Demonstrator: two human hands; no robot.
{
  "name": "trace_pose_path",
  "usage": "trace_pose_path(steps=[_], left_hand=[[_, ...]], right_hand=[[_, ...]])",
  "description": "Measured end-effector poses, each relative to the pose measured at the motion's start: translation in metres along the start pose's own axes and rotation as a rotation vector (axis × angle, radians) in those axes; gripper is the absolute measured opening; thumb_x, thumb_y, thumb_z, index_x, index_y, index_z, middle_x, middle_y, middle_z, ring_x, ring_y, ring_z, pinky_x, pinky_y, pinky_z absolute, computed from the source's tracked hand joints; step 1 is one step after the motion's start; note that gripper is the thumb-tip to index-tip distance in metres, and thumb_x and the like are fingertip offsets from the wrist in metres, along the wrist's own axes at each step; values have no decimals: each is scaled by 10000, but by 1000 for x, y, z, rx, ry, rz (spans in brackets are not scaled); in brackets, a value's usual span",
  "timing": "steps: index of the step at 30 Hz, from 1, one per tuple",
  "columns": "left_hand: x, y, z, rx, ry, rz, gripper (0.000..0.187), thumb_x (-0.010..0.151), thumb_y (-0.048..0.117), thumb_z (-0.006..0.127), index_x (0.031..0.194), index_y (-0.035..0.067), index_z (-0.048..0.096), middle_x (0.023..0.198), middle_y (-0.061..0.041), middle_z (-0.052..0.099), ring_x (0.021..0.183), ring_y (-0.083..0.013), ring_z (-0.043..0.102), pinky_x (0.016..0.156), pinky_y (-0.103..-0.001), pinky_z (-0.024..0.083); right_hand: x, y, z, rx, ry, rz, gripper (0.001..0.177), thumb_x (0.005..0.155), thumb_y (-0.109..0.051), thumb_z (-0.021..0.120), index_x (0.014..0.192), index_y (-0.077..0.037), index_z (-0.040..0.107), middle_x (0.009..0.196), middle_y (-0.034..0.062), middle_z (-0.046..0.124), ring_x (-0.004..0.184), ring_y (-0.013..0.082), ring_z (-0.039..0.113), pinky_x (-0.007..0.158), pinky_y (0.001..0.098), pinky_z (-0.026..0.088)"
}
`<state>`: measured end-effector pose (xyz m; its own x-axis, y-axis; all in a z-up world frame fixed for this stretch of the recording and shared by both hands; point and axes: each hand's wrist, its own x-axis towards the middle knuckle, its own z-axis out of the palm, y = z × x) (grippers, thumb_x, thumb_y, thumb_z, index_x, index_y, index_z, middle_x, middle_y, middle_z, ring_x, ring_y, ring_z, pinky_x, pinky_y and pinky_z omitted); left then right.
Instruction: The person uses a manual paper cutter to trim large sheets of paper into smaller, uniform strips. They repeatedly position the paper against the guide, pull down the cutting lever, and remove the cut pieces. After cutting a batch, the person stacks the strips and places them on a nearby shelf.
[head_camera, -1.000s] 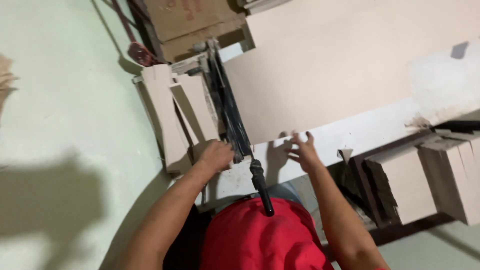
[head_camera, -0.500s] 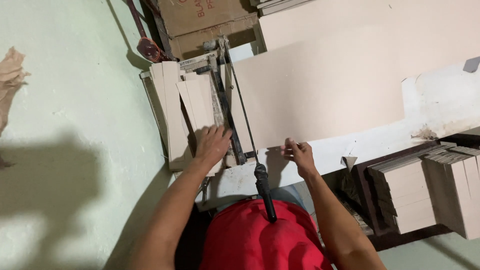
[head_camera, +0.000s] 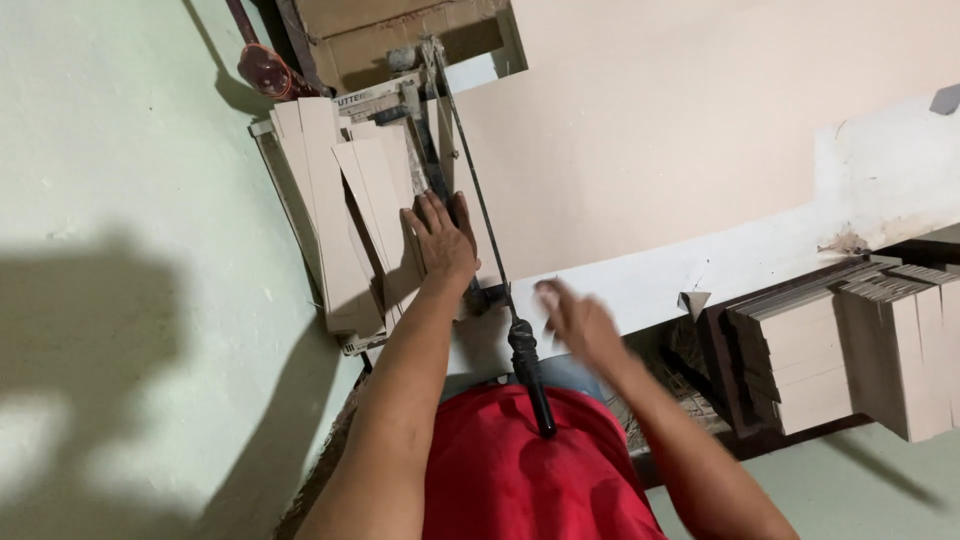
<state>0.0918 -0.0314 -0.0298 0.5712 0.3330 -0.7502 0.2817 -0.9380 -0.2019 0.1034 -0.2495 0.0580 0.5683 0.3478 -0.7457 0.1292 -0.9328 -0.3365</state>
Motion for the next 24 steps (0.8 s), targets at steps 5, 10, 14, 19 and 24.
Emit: trace_pose_path(steps=[5, 10, 14, 19, 24], left_hand=[[17, 1, 27, 6, 104, 33, 1140, 769, 614, 719, 1639, 91, 200, 1673, -295, 113, 1553, -462, 55, 1177, -731, -25], [21, 5, 32, -107, 91, 69, 1234, 766, 513, 790, 1650, 123, 23, 1656, -337, 50, 1541, -500, -12, 1139, -784, -65], [21, 4, 24, -142, 32, 62, 1299, 737, 487, 823, 1638, 116, -36, 1645, -365, -14, 1533, -508, -76, 1102, -807, -131], [23, 3, 32, -176, 91, 78, 1296, 740, 501, 834, 1641, 112, -13, 1650, -362, 31, 1540, -509, -24, 1125, -794, -101], [6, 3, 15, -139, 17, 62, 1248, 799, 481, 798, 1633, 116, -56, 1641, -367, -19, 1532, -502, -80, 1109, -806, -137]], right_hand=[[-96, -82, -4, -82, -112, -141, 977, 918, -464, 589, 1658, -133, 43, 908, 235, 771, 821, 422, 765, 709, 497, 609], [-29, -5, 117, -172, 20, -120, 880, 977, -200, 526, 1659, -96, -21, 1031, 281, 733, 898, 478, 745, 764, 580, 604], [-7, 33, 161, -227, 186, -167, 906, 951, -272, 545, 1681, -218, 12, 871, 183, 729, 702, 411, 749, 610, 523, 592], [-19, 21, 155, -182, 182, -166, 868, 947, -235, 536, 1671, -191, 59, 876, 185, 740, 706, 419, 750, 621, 527, 588], [-2, 41, 170, -307, 160, -142, 964, 917, -172, 501, 1673, -192, -96, 1014, 171, 732, 787, 386, 763, 645, 484, 601]])
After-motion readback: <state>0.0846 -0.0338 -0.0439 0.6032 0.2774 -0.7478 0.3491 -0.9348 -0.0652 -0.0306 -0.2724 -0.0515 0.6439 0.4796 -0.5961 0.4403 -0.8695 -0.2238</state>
